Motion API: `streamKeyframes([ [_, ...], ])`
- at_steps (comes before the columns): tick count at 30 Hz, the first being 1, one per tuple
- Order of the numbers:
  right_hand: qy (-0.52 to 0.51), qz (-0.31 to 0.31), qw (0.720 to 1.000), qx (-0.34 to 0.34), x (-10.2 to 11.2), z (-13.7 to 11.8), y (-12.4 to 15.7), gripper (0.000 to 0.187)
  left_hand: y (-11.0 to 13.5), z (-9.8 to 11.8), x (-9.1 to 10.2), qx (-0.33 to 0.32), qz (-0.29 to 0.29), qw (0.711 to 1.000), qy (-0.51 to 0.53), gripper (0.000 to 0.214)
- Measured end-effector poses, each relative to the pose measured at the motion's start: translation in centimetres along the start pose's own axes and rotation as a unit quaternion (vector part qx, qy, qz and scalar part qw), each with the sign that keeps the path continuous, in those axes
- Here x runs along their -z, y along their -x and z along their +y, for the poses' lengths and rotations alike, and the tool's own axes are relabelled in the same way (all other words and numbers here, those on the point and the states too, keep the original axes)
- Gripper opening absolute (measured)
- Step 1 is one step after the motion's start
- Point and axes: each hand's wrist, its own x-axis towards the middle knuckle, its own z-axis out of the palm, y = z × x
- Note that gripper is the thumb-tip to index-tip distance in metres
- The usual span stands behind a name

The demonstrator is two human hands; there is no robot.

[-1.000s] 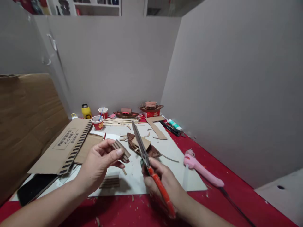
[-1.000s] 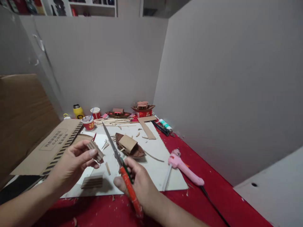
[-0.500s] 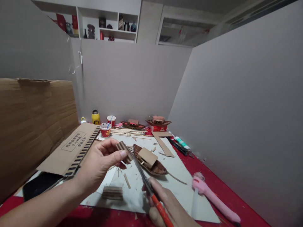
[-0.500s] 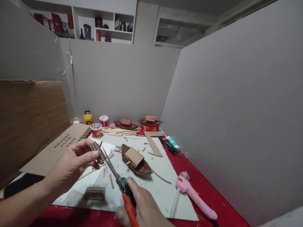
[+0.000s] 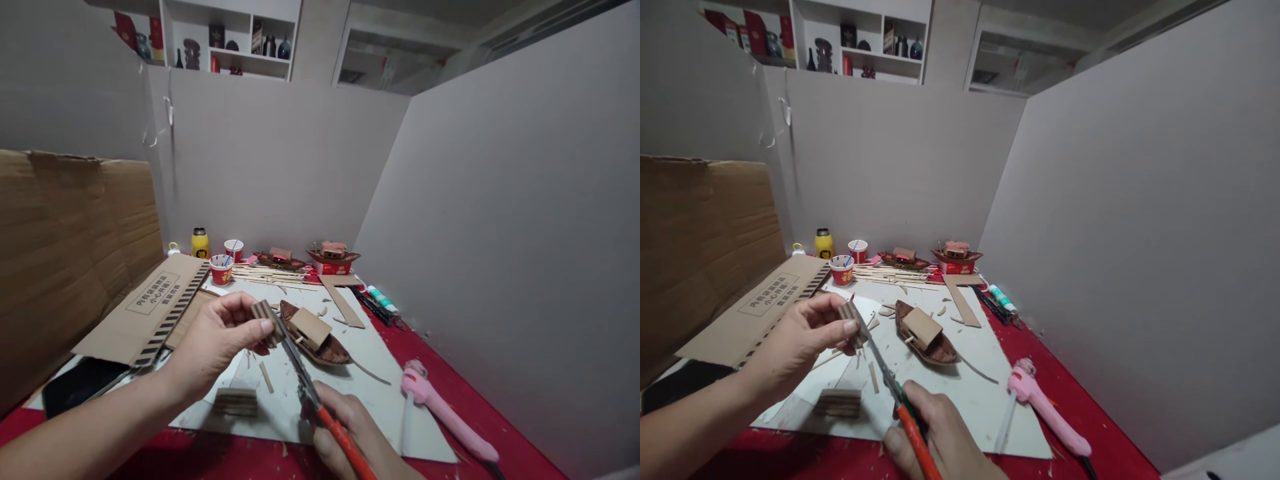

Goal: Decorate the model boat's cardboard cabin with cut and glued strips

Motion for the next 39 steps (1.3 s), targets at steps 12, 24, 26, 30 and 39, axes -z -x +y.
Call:
streamKeyframes([
  [12,-0.043,0.023,0.999,0.013,-0.6,-0.2,0.1,0.050,0.0,0.0,0.0,0.003,0.021,1.000,0.005,0.021],
  [24,-0.045,0.057,0.997,0.005,-1.6,1.2,0.5,0.048,-0.3,-0.3,0.1,0.005,0.014,1.000,0.009,0.020],
  [26,-0.048,0.046,0.998,0.005,-1.6,1.4,0.5,0.048,-0.2,-0.3,0.2,0.002,0.009,1.000,0.010,0.020],
  [30,-0.025,0.020,0.999,-0.001,-1.2,1.2,0.5,0.046,-0.1,-0.3,0.1,0.003,-0.004,1.000,0.005,0.022],
  [39,-0.010,0.015,1.000,-0.013,-0.7,0.8,0.5,0.043,-0.3,-1.4,0.3,0.026,-0.029,0.999,0.004,0.021],
])
